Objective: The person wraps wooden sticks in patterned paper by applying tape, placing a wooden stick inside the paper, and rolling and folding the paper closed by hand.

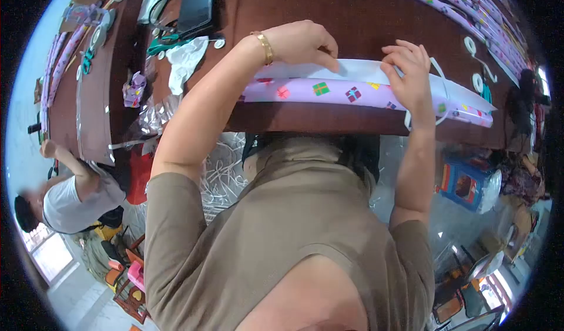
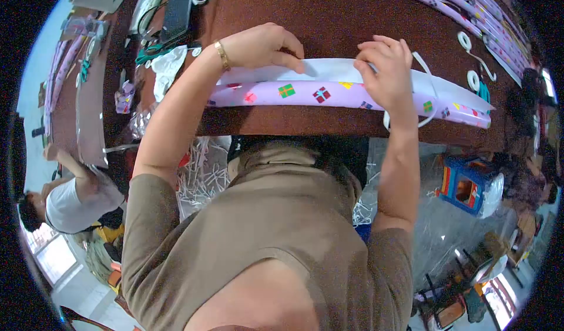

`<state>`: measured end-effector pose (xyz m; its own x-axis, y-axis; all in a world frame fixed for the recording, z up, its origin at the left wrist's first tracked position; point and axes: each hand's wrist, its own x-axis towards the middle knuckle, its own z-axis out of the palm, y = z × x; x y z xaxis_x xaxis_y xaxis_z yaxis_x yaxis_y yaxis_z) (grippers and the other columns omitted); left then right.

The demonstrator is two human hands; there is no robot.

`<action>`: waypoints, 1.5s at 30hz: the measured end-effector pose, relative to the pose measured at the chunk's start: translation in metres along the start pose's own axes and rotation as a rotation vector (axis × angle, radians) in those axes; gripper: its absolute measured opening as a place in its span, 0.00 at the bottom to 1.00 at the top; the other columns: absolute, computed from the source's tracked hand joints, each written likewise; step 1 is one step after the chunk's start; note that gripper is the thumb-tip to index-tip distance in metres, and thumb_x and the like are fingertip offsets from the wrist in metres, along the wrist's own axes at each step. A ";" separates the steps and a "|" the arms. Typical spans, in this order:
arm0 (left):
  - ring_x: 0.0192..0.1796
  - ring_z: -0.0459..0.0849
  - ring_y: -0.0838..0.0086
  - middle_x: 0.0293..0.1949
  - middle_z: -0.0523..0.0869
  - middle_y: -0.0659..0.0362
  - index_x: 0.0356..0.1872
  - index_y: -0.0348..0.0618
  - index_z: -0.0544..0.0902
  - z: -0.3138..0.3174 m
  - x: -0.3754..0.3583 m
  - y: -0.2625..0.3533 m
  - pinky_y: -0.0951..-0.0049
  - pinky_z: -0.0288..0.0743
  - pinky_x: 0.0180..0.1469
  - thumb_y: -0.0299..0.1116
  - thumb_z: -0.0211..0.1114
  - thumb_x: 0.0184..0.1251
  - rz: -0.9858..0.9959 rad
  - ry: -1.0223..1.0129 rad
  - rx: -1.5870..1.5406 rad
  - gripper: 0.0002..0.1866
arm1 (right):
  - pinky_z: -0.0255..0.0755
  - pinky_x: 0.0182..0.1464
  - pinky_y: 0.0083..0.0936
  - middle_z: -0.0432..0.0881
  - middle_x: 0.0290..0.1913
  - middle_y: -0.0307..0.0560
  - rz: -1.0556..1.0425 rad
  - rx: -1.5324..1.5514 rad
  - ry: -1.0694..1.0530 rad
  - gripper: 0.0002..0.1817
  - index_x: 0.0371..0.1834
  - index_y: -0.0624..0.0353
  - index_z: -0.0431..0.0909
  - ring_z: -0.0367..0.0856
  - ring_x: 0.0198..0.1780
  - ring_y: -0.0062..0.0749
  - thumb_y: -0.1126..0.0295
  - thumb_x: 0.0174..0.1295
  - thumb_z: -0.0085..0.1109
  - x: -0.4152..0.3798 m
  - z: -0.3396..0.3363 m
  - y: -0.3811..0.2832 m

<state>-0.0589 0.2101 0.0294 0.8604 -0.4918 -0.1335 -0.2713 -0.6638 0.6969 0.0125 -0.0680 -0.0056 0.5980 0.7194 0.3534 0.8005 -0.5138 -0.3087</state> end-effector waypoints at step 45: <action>0.39 0.84 0.78 0.37 0.89 0.60 0.49 0.41 0.87 -0.022 -0.091 -0.040 0.75 0.78 0.47 0.35 0.72 0.63 -0.076 0.046 -0.247 0.16 | 0.52 0.73 0.49 0.84 0.52 0.47 0.033 0.035 -0.063 0.06 0.32 0.59 0.80 0.73 0.65 0.47 0.68 0.62 0.60 0.004 -0.004 -0.004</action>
<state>-0.1169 0.2934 0.0290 0.8945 -0.4158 -0.1640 -0.0964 -0.5376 0.8377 0.0115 -0.0651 0.0003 0.6192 0.7310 0.2867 0.7779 -0.5215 -0.3505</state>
